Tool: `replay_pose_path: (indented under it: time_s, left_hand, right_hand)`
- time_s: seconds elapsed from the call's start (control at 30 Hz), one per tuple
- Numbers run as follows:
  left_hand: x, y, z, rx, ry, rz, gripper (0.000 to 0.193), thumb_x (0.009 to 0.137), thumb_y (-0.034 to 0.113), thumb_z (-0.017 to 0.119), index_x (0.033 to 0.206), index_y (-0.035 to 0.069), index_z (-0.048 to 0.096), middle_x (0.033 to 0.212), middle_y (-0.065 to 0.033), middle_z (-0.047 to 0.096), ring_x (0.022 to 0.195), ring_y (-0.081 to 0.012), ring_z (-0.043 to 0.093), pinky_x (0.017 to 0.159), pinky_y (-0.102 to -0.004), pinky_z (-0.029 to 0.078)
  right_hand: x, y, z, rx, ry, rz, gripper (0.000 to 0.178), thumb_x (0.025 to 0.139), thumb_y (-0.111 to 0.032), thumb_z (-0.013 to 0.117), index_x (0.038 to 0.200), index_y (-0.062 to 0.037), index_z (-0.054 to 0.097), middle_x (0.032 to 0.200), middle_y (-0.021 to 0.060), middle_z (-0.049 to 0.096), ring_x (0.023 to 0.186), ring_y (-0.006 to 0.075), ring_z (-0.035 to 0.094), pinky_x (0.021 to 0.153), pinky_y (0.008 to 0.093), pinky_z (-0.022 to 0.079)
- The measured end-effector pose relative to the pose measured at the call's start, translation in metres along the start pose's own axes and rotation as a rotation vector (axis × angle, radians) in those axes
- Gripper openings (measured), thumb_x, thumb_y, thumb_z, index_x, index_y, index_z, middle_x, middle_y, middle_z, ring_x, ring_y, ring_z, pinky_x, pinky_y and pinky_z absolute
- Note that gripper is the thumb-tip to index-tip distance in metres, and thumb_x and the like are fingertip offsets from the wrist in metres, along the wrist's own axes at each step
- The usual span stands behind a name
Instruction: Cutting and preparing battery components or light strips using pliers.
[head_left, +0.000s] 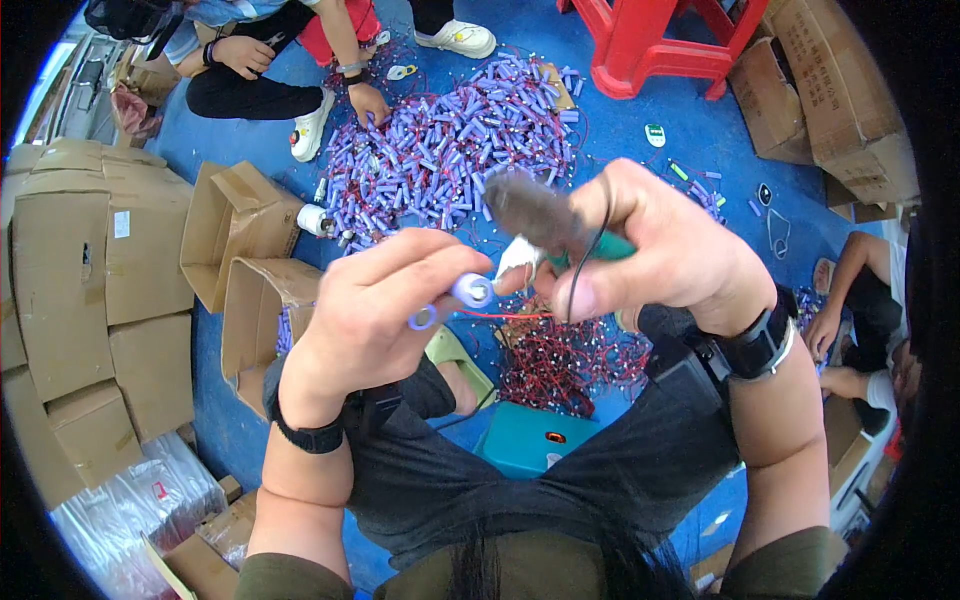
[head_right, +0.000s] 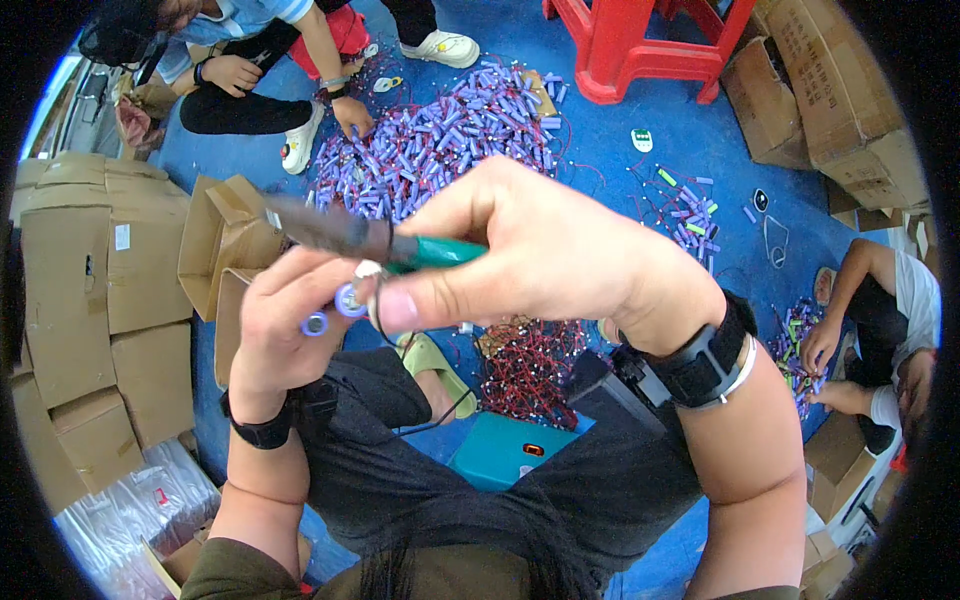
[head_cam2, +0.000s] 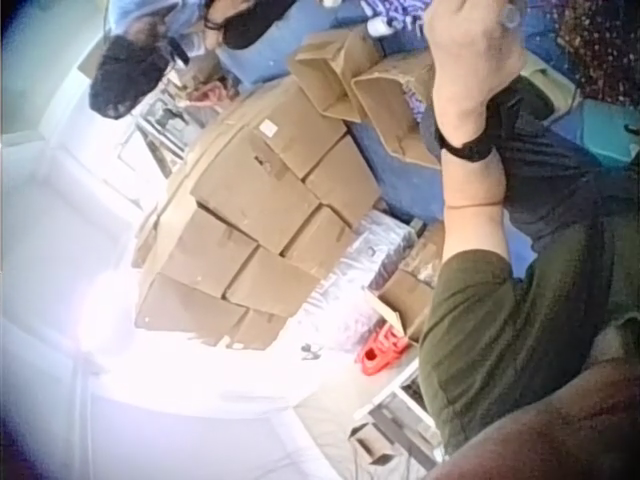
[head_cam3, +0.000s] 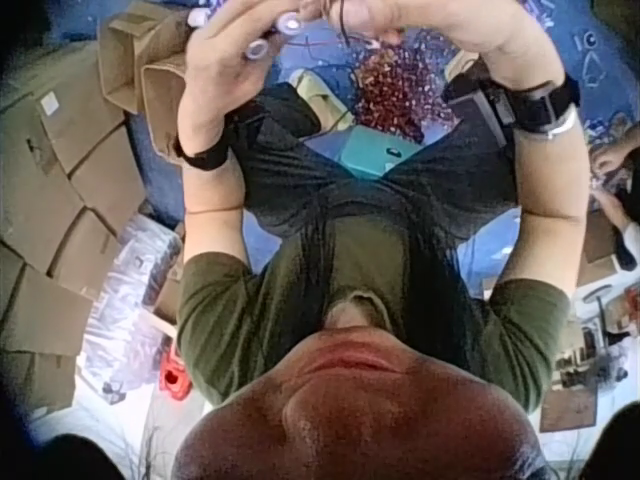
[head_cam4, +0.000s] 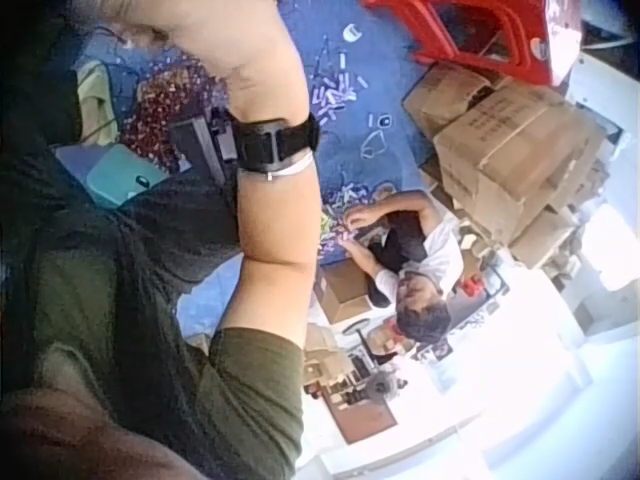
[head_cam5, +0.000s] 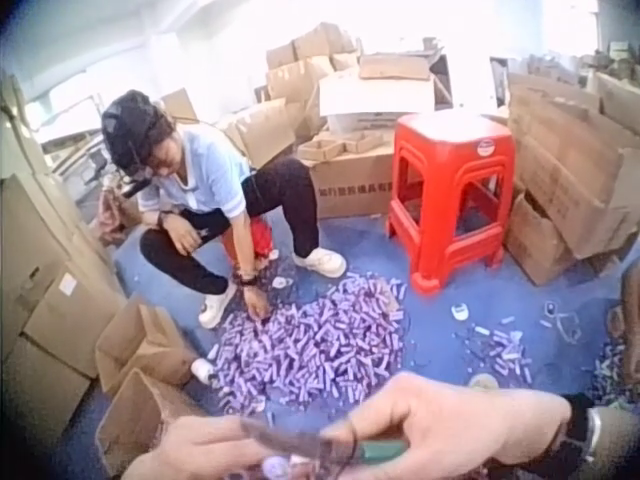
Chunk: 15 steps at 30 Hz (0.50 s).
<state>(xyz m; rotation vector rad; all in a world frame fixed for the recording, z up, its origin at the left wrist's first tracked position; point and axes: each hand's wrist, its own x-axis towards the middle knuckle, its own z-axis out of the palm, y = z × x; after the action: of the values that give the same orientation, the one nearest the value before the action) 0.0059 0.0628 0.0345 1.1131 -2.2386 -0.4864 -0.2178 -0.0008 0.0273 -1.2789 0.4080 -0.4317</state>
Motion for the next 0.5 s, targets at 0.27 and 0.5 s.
replay_pose_path:
  time_s: [0.27, 0.5]
  left_hand:
    - [-0.004, -0.015, 0.004, -1.031, 0.45, -0.617, 0.031, 0.082, 0.013, 0.063, 0.108, -0.002, 0.054, 0.089, -0.0075, 0.062, 0.048, -0.0023, 0.041, 0.044, -0.0172, 0.032]
    - [-0.003, -0.017, 0.017, -1.476, 0.452, -0.754, 0.022, 0.083, 0.019, 0.064, 0.097, 0.005, 0.054, 0.087, -0.0037, 0.062, 0.043, -0.0028, 0.035, 0.04, -0.0189, 0.027]
  right_hand:
    - [-0.008, 0.031, -0.022, -1.528, 0.378, -0.054, 0.023, 0.07, -0.017, 0.07, 0.09, -0.0076, 0.064, 0.075, 0.0059, 0.057, 0.07, 0.0218, 0.057, 0.061, 0.0308, 0.044]
    - [0.004, 0.013, -0.013, -1.372, 0.917, -0.557, 0.035, 0.06, -0.005, 0.071, 0.094, -0.0081, 0.062, 0.087, 0.0089, 0.056, 0.082, 0.0279, 0.054, 0.072, 0.0349, 0.043]
